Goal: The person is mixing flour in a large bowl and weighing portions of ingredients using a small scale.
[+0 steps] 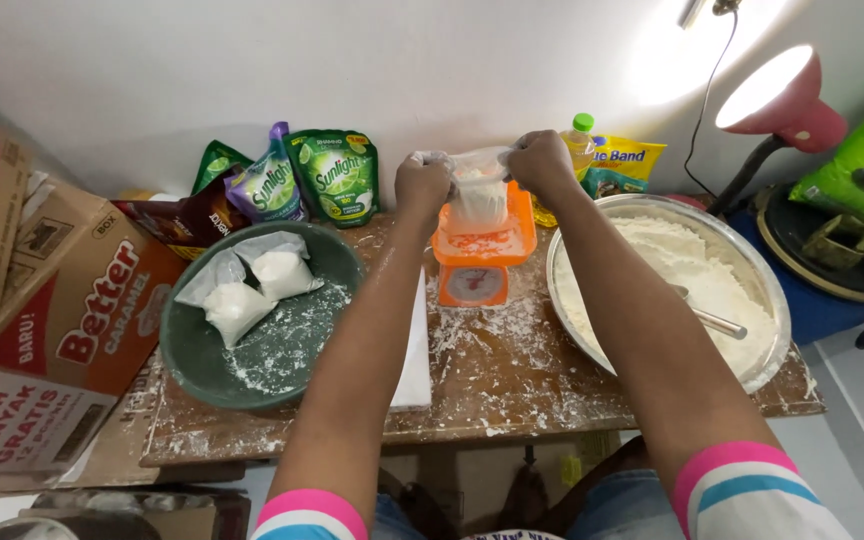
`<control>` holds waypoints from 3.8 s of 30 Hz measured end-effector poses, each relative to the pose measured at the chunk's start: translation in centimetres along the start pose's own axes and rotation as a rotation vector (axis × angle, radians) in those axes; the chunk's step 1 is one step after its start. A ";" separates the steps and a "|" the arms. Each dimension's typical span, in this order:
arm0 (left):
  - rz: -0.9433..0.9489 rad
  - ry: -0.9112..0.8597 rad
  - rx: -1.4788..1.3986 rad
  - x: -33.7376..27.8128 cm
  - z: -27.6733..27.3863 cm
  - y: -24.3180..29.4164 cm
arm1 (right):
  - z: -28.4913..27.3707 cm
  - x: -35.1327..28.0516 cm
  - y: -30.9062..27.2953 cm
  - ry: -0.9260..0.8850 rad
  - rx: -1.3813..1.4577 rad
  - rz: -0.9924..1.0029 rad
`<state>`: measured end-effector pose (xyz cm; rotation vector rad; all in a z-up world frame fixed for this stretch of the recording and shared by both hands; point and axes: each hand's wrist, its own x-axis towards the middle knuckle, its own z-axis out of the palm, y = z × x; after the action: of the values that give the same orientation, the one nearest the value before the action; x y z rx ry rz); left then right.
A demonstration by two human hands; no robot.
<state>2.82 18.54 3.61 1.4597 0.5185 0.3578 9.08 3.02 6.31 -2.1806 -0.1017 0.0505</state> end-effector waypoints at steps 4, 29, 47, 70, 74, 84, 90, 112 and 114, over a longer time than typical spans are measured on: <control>0.010 0.001 0.011 0.6 0.2 -1.0 | -0.2 -0.9 -0.4 -0.030 0.043 -0.023; 0.022 0.034 0.039 -0.4 0.2 -0.9 | -0.2 -1.0 -0.5 -0.065 0.033 0.035; 0.069 0.230 0.106 -5.9 -4.5 -0.3 | -2.3 -1.0 7.9 0.143 0.086 -0.143; 0.096 0.001 0.168 -9.6 -3.3 -3.8 | 0.6 -8.1 5.0 -0.063 0.407 -0.115; 0.086 -0.014 0.151 -9.8 -2.9 -3.7 | 0.9 -7.6 5.3 -0.090 0.412 -0.093; -0.149 -0.127 0.078 -7.3 -0.4 -0.6 | 0.1 -4.3 3.3 -0.107 0.360 -0.089; -0.031 -0.226 -0.310 -2.0 -0.6 -1.1 | -1.5 -4.0 0.3 -0.051 0.410 -0.151; -0.146 -0.326 -0.392 -7.2 -3.5 -2.1 | -2.8 -10.8 1.8 -0.057 0.344 -0.162; -0.111 -0.257 -0.293 -6.6 -3.8 -4.4 | -2.9 -13.2 1.7 -0.071 0.392 -0.201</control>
<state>-5.12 17.87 -0.15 1.1666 0.3231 0.1466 -3.73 -1.51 6.57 -1.7681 -0.3236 0.0306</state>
